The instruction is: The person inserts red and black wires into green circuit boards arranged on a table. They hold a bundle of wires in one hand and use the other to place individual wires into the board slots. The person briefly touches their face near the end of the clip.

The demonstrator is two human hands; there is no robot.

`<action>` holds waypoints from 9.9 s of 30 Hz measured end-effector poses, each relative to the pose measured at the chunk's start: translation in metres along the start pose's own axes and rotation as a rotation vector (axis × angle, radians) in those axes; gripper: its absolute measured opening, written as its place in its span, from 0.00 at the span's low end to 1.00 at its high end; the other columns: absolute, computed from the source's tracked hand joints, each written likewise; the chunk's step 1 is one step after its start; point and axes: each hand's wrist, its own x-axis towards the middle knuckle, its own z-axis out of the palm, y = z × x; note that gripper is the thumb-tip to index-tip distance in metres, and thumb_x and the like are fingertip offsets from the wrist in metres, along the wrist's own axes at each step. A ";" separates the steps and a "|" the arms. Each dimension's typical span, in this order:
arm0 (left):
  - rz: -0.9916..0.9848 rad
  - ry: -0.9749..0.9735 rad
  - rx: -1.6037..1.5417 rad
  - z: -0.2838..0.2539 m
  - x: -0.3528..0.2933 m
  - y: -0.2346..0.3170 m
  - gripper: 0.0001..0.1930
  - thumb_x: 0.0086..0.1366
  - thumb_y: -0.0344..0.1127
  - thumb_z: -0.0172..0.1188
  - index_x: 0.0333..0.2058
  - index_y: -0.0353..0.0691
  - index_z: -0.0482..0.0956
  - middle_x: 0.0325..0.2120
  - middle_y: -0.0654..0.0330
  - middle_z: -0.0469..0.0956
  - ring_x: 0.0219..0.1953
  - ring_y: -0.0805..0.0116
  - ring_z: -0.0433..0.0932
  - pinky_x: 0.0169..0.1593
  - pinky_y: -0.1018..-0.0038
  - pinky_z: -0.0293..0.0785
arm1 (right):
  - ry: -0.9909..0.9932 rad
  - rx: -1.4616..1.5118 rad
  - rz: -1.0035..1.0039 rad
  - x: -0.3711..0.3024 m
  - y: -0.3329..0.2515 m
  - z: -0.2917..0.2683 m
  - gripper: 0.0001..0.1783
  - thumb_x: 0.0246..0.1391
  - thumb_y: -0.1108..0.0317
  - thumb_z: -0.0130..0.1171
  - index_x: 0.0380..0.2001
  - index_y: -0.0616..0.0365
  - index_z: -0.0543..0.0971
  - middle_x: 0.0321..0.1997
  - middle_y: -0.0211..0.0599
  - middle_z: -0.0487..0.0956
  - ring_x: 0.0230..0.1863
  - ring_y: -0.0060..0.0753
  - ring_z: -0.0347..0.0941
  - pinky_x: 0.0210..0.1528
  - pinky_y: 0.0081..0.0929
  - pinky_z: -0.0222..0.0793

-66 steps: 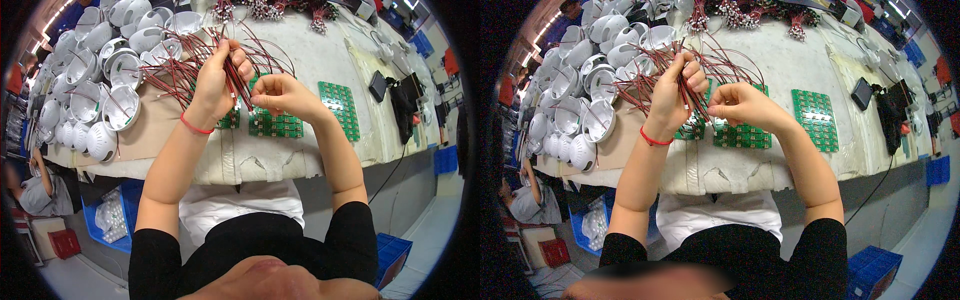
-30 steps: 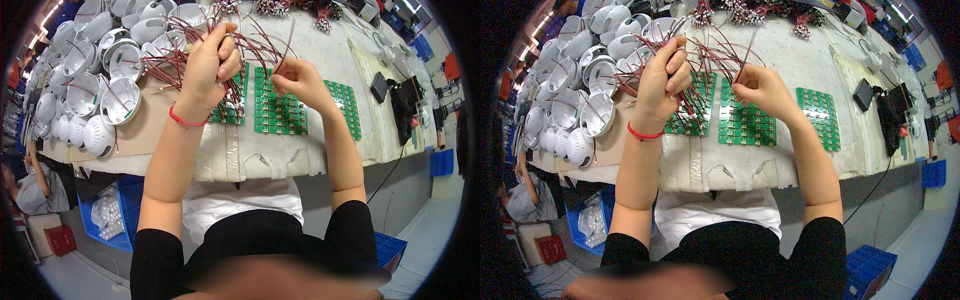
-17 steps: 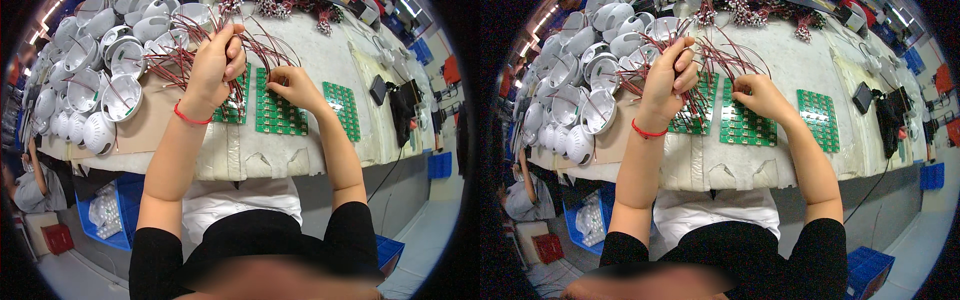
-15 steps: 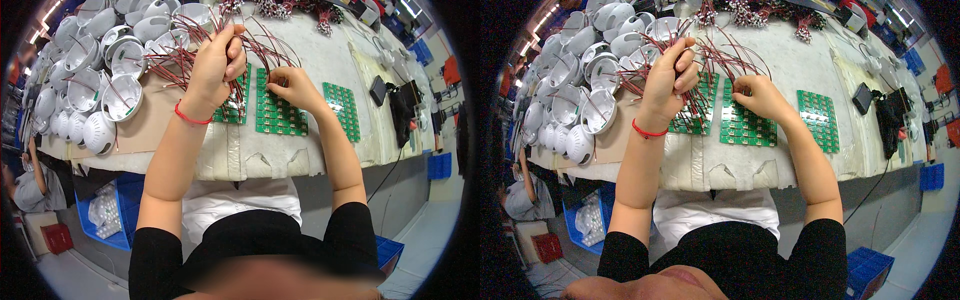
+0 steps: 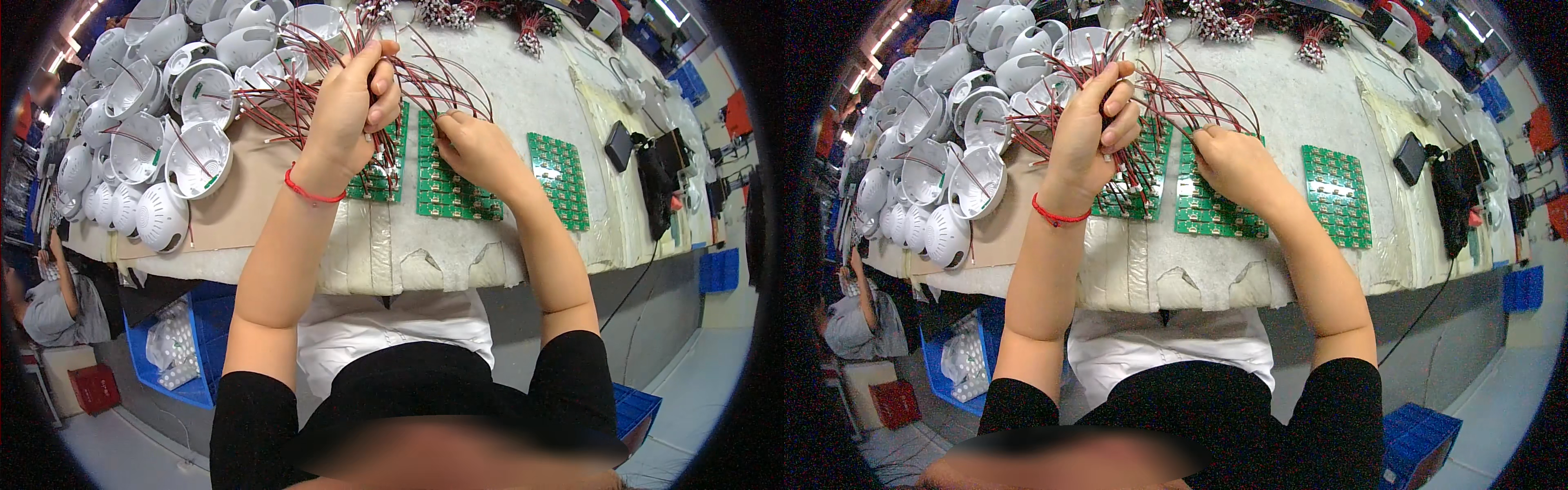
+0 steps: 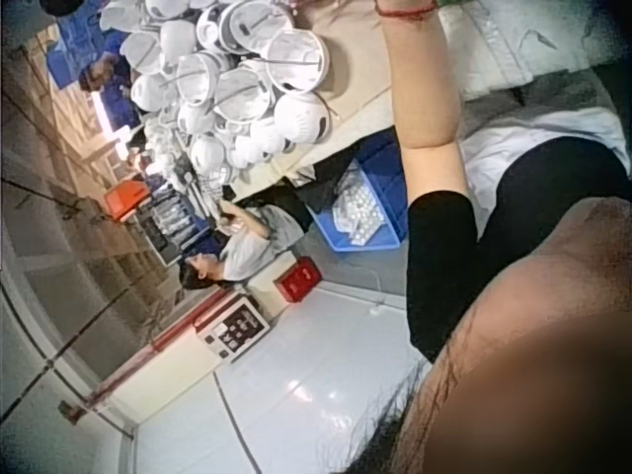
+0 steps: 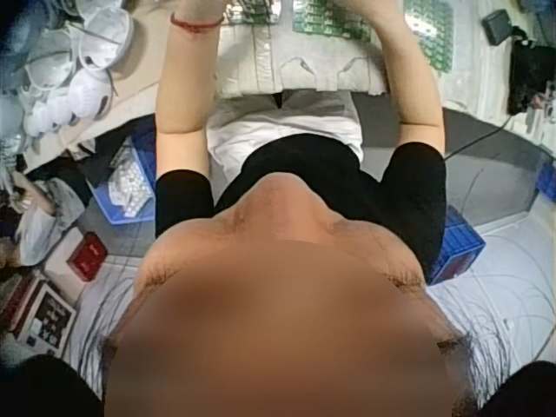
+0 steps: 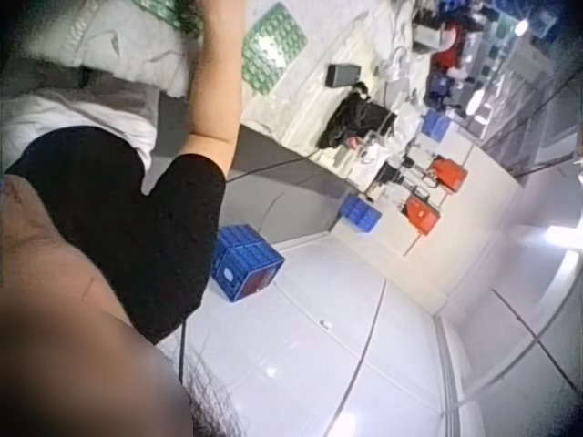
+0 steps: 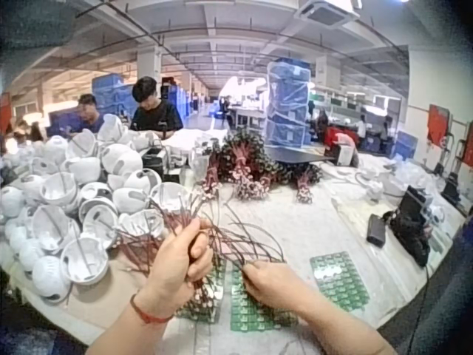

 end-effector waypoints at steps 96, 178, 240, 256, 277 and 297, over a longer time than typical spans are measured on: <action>-0.118 -0.025 -0.136 0.001 -0.002 -0.009 0.07 0.65 0.36 0.45 0.33 0.41 0.68 0.20 0.72 0.62 0.13 0.83 0.51 0.16 0.83 0.46 | -0.155 0.387 0.204 -0.003 0.029 -0.015 0.07 0.41 0.76 0.61 0.26 0.67 0.75 0.18 0.40 0.75 0.20 0.25 0.68 0.26 0.24 0.65; 0.057 0.038 -0.044 0.009 -0.004 -0.010 0.14 0.58 0.33 0.52 0.43 0.42 0.64 0.24 0.63 0.74 0.10 0.81 0.57 0.14 0.83 0.48 | -0.264 0.044 0.197 -0.010 0.032 -0.033 0.04 0.37 0.77 0.55 0.21 0.65 0.74 0.23 0.52 0.74 0.28 0.55 0.71 0.31 0.41 0.67; 0.016 -0.082 0.185 0.016 -0.006 -0.016 0.12 0.71 0.41 0.37 0.40 0.39 0.62 0.31 0.54 0.74 0.31 0.62 0.80 0.24 0.76 0.74 | -0.314 1.302 0.374 -0.011 -0.009 -0.069 0.07 0.50 0.69 0.58 0.30 0.61 0.73 0.21 0.24 0.72 0.19 0.11 0.64 0.18 0.12 0.54; 0.059 -0.047 0.416 0.014 -0.003 -0.014 0.18 0.68 0.50 0.43 0.39 0.39 0.69 0.26 0.63 0.72 0.11 0.87 0.54 0.13 0.87 0.45 | -0.209 1.850 0.264 -0.013 0.023 -0.058 0.07 0.50 0.68 0.59 0.27 0.59 0.75 0.23 0.27 0.73 0.17 0.12 0.60 0.18 0.11 0.56; 0.147 0.066 0.033 0.002 0.000 -0.002 0.11 0.70 0.38 0.40 0.36 0.40 0.69 0.19 0.68 0.67 0.09 0.82 0.53 0.13 0.82 0.46 | -0.105 0.790 0.263 -0.006 0.022 -0.040 0.06 0.50 0.72 0.58 0.30 0.64 0.76 0.22 0.27 0.75 0.25 0.15 0.68 0.27 0.16 0.65; 0.132 0.047 0.168 0.006 0.000 -0.008 0.12 0.69 0.40 0.41 0.37 0.37 0.67 0.20 0.68 0.67 0.09 0.82 0.53 0.14 0.83 0.47 | -0.383 0.466 0.380 -0.020 0.069 -0.048 0.05 0.37 0.78 0.62 0.23 0.64 0.77 0.20 0.33 0.77 0.23 0.20 0.70 0.29 0.21 0.66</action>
